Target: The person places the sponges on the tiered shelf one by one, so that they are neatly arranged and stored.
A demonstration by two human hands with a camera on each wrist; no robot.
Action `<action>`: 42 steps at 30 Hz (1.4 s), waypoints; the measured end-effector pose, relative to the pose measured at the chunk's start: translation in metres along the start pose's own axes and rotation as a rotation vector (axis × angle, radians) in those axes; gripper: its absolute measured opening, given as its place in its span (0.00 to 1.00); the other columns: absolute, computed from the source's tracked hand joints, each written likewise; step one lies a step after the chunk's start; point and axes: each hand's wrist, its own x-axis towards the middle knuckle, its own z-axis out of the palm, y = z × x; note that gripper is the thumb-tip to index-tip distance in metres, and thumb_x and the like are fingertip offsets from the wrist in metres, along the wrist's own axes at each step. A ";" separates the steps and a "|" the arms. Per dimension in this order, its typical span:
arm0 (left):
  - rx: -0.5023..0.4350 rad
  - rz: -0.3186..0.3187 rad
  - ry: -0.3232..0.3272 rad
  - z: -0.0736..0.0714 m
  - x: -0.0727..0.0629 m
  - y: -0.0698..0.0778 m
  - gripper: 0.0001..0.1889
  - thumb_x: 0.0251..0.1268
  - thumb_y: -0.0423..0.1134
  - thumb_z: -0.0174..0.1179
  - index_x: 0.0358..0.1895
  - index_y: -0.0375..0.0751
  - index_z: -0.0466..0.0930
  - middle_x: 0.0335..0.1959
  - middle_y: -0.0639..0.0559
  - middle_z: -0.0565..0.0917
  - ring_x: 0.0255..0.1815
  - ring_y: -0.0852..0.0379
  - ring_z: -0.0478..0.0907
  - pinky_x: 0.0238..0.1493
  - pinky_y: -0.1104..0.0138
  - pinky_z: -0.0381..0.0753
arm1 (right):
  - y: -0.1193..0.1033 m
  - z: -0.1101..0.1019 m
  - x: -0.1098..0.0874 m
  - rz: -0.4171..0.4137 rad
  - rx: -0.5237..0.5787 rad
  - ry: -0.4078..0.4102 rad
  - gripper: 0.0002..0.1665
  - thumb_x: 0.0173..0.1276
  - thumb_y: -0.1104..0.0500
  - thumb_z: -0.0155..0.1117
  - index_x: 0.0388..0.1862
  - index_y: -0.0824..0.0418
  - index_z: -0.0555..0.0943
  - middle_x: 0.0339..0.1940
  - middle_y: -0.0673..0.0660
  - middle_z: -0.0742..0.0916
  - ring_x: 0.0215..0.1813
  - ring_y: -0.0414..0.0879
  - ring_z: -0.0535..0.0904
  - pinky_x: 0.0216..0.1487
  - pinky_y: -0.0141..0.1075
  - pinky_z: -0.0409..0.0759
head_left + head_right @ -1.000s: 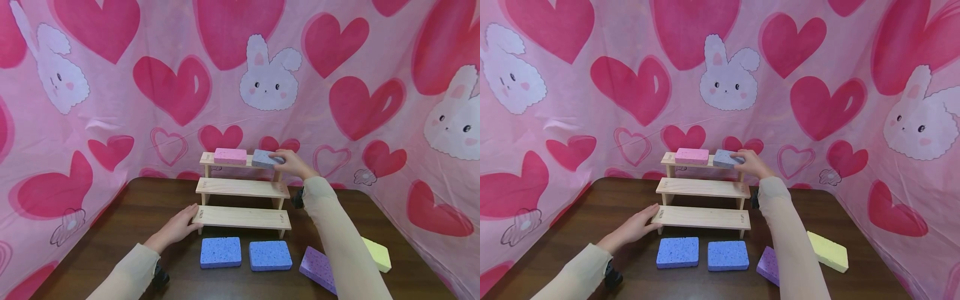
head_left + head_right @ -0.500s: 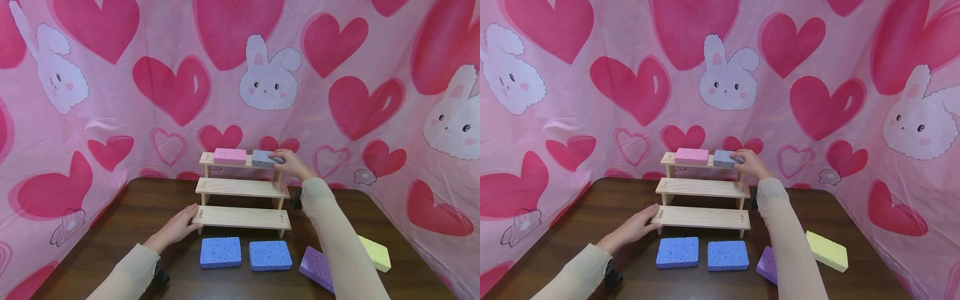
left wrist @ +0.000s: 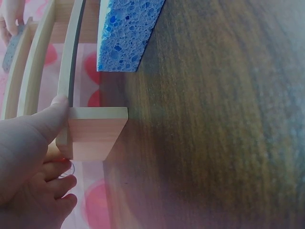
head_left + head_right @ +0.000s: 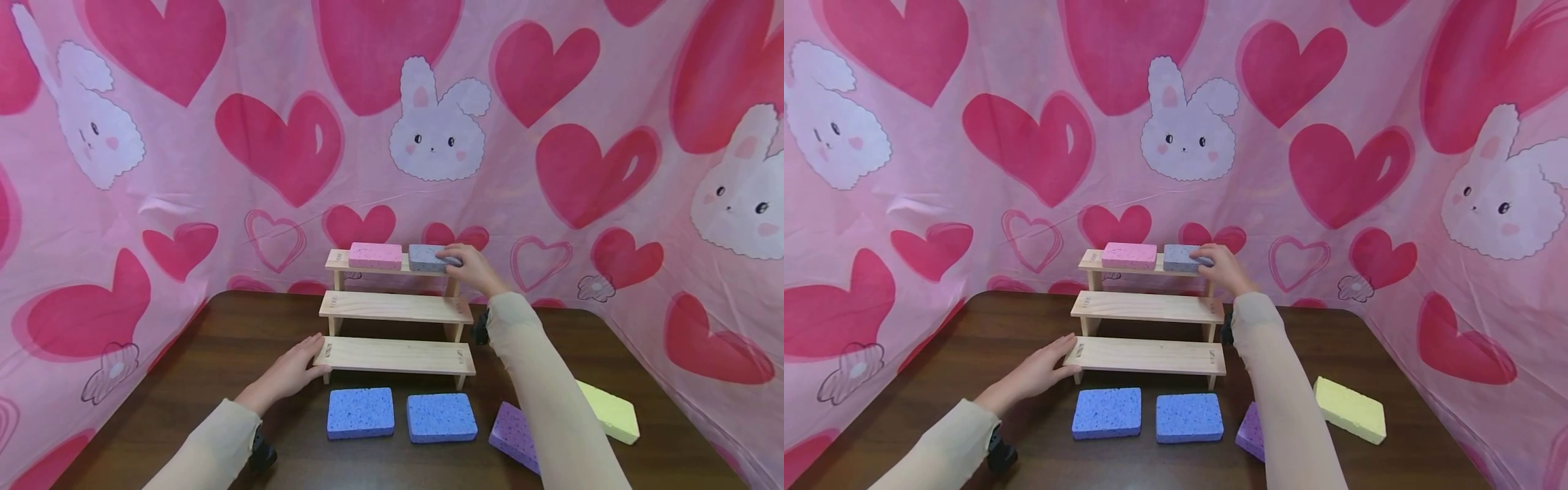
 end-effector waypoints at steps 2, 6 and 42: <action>-0.002 0.000 0.000 0.000 0.000 0.000 0.35 0.59 0.44 0.62 0.66 0.29 0.61 0.67 0.35 0.61 0.67 0.38 0.55 0.62 0.46 0.57 | 0.000 0.000 0.000 0.000 -0.003 0.000 0.19 0.60 0.69 0.58 0.52 0.68 0.79 0.56 0.67 0.76 0.58 0.59 0.69 0.59 0.51 0.66; -0.004 -0.005 -0.002 0.000 0.001 0.000 0.35 0.59 0.44 0.62 0.66 0.29 0.61 0.67 0.35 0.61 0.67 0.38 0.55 0.62 0.46 0.57 | -0.002 0.000 0.000 0.001 -0.008 -0.003 0.19 0.60 0.69 0.58 0.52 0.68 0.78 0.57 0.68 0.76 0.58 0.60 0.68 0.60 0.52 0.66; -0.033 -0.026 -0.016 -0.002 0.000 0.001 0.35 0.59 0.44 0.62 0.67 0.32 0.60 0.67 0.36 0.60 0.68 0.38 0.54 0.62 0.45 0.56 | 0.000 -0.025 -0.022 -0.012 0.149 0.064 0.20 0.62 0.68 0.59 0.54 0.71 0.76 0.58 0.68 0.73 0.60 0.60 0.66 0.56 0.55 0.67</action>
